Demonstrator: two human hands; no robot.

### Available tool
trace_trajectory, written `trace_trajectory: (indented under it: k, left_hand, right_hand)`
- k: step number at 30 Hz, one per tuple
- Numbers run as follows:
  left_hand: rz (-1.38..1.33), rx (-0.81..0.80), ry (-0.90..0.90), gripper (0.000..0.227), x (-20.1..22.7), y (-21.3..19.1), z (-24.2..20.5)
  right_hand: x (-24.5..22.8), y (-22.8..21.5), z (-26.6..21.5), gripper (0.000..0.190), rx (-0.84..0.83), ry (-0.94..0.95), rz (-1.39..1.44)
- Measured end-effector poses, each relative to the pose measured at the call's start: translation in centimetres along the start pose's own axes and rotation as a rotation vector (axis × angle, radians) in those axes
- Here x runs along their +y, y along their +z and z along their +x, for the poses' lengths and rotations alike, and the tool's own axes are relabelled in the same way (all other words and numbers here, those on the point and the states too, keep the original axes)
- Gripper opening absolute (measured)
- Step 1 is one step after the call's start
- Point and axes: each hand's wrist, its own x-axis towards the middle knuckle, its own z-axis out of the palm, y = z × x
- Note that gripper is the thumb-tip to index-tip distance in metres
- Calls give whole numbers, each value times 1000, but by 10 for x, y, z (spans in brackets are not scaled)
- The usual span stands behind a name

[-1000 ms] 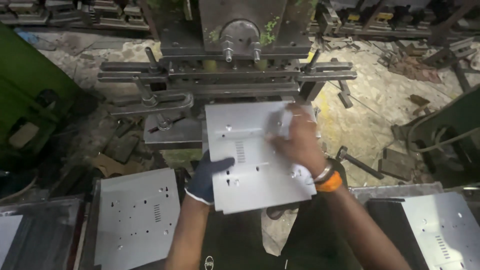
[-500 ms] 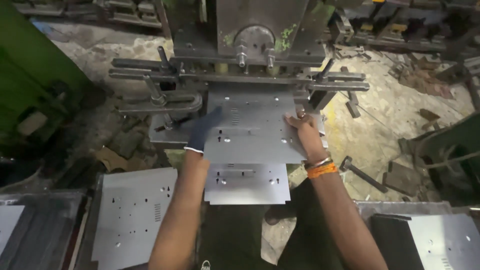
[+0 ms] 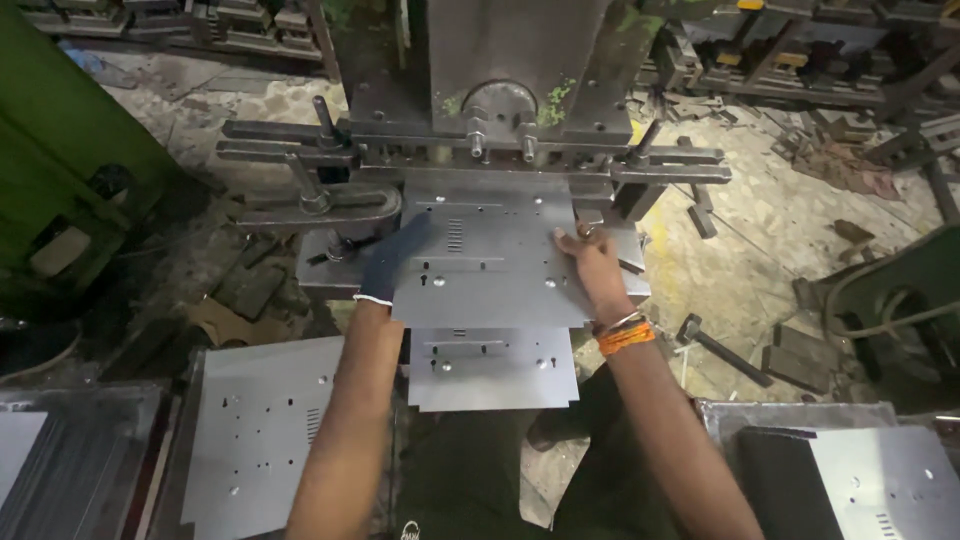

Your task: Using an industrial stamping machine to shape or fold metal plates for assembly.

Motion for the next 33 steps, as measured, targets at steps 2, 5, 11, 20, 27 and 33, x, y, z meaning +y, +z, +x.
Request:
trace_trajectory:
  k: [2, 5, 11, 20, 27, 33]
  left_hand:
    - [-34, -77, -2, 43, -33, -71, 28]
    - [1, -261, 30, 45, -39, -114, 64]
    - [347, 253, -122, 47, 3, 28, -55]
    - [61, 319, -78, 50, -162, -3, -133]
    - [168, 260, -309, 55, -95, 153, -179]
    - [-458, -55, -152, 66, -8, 134, -182]
  right_hand:
    - [17, 2, 5, 45, 6, -17, 99]
    - [41, 0, 17, 55, -22, -17, 185]
    - [11, -25, -61, 71, -15, 63, 129]
    - [20, -61, -225, 83, -143, -107, 1056]
    - [2, -43, -236, 18, 413, -463, -81]
    - [-40, 15, -226, 65, -293, -1092, -811]
